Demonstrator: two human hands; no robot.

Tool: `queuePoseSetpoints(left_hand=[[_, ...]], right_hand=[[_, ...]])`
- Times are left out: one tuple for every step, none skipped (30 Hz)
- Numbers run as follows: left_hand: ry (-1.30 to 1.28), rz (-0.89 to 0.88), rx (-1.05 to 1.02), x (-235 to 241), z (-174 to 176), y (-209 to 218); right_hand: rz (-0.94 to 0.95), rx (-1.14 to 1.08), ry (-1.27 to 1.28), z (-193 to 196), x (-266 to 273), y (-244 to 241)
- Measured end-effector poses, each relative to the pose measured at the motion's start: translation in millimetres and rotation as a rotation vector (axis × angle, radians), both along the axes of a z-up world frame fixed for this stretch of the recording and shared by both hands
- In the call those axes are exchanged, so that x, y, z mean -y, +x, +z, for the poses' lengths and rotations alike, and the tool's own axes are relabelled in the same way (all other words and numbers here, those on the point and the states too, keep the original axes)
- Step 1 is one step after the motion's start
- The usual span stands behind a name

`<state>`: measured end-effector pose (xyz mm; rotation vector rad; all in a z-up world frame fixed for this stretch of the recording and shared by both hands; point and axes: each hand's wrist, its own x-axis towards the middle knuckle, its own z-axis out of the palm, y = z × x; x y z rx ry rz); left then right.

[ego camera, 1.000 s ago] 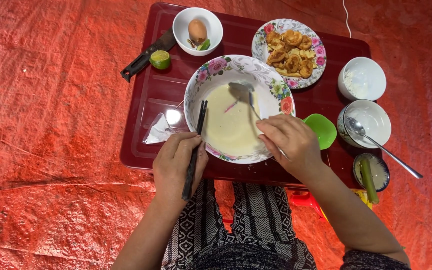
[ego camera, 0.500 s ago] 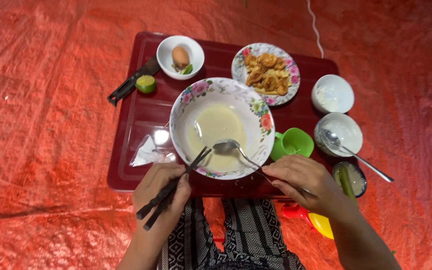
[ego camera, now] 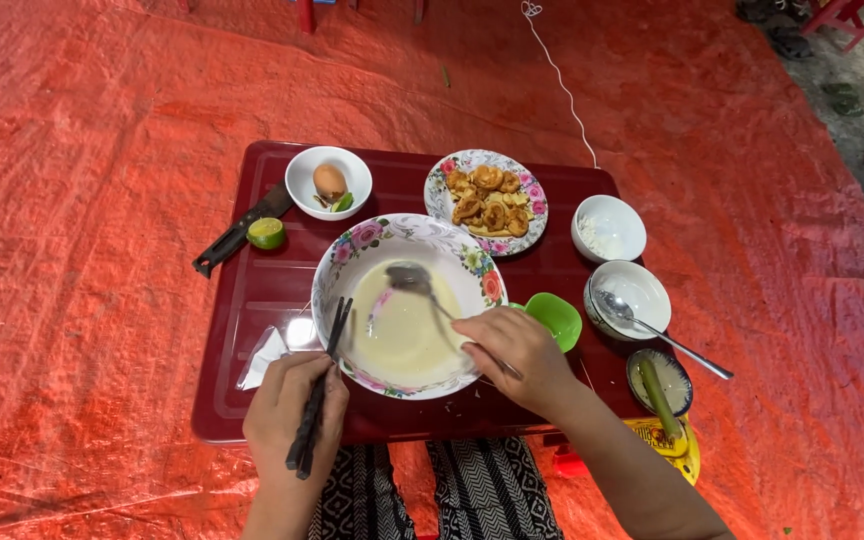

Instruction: The person stirs a pale yellow batter in a floral-patterned bowl using a metal spoon held in the right hand. The left hand holds chopsticks resting on the bowl's rim. The person continues stirring the batter in a circular motion throughout the clip.

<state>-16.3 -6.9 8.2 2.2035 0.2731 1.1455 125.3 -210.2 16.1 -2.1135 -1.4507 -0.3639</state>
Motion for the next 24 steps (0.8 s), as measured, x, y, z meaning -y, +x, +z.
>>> queuePoseSetpoints(left_hand=[[0.002,-0.001,0.003,-0.4,-1.0,0.6],[-0.001,-0.024,0.000,-0.3,-1.8,1.0],[-0.005,-0.048,-0.003,-0.4,-2.9,1.6],[-0.007,-0.048,-0.006,0.5,-1.3,2.2],[-0.031,-0.068,0.008,1.4,-0.1,3.0],[-0.054,-0.087,0.022,2.0,1.4,3.1],[-0.054,-0.087,0.017,3.4,-0.2,4.3],[-0.047,-0.088,0.026,4.1,-1.5,5.5],[-0.040,-0.090,0.035,5.0,-2.7,6.5],[-0.037,-0.088,0.031,5.3,-1.9,6.1],[-0.034,-0.101,0.041,5.6,-1.1,5.8],[-0.033,-0.115,0.050,6.5,-0.6,5.4],[-0.031,-0.114,0.046,6.2,0.5,5.7],[-0.032,-0.108,0.036,6.5,0.8,3.9],[-0.032,-0.102,0.027,6.1,0.4,2.3],[-0.036,-0.092,0.009,5.6,2.3,2.1],[-0.012,-0.095,0.026,4.4,3.2,2.2],[0.011,-0.096,0.038,2.9,2.7,0.4],[0.005,-0.084,0.014,2.3,2.1,2.3],[-0.001,-0.077,0.073,1.7,1.7,4.5],[-0.007,-0.070,0.132,0.9,1.7,6.9],[-0.012,-0.059,0.118,0.6,-3.8,7.5],[-0.019,-0.074,0.126,0.6,-8.5,7.9],[-0.024,-0.093,0.141,0.4,-12.6,10.2]], right_hand=[[-0.001,0.003,0.002,8.1,4.4,-5.6],[-0.035,0.027,-0.014,16.6,9.1,-11.2],[-0.069,0.052,-0.030,24.8,13.6,-16.6],[-0.069,0.049,-0.033,31.6,17.3,-23.3],[-0.045,-0.033,-0.009,38.2,21.0,-29.8],[-0.020,-0.116,0.017,44.4,24.3,-36.7],[-0.019,-0.120,0.016,47.8,23.0,-40.6],[0.022,-0.217,0.051,50.8,21.1,-44.4],[0.063,-0.315,0.086,54.0,19.5,-48.1],[0.065,-0.318,0.089,40.1,16.3,-42.5],[0.102,-0.315,0.121,26.1,13.2,-36.9],[0.139,-0.314,0.153,12.1,10.5,-31.5],[0.140,-0.318,0.154,5.5,8.4,-22.6],[0.122,-0.315,0.177,-2.1,6.6,-15.2],[0.104,-0.313,0.200,-10.5,4.1,-7.8],[0.110,-0.332,0.196,-4.1,5.6,-6.1],[0.021,-0.338,0.187,1.4,6.3,-3.9],[-0.067,-0.349,0.173,4.9,6.3,-2.7],[-0.059,-0.373,0.166,9.6,9.8,-6.9],[-0.134,-0.369,0.158,15.4,13.2,-9.9],[-0.210,-0.363,0.148,21.9,16.3,-12.4],[-0.201,-0.377,0.139,23.5,22.9,-17.0],[-0.246,-0.435,0.109,26.1,29.9,-21.4],[-0.294,-0.484,0.080,30.1,37.2,-24.9]])
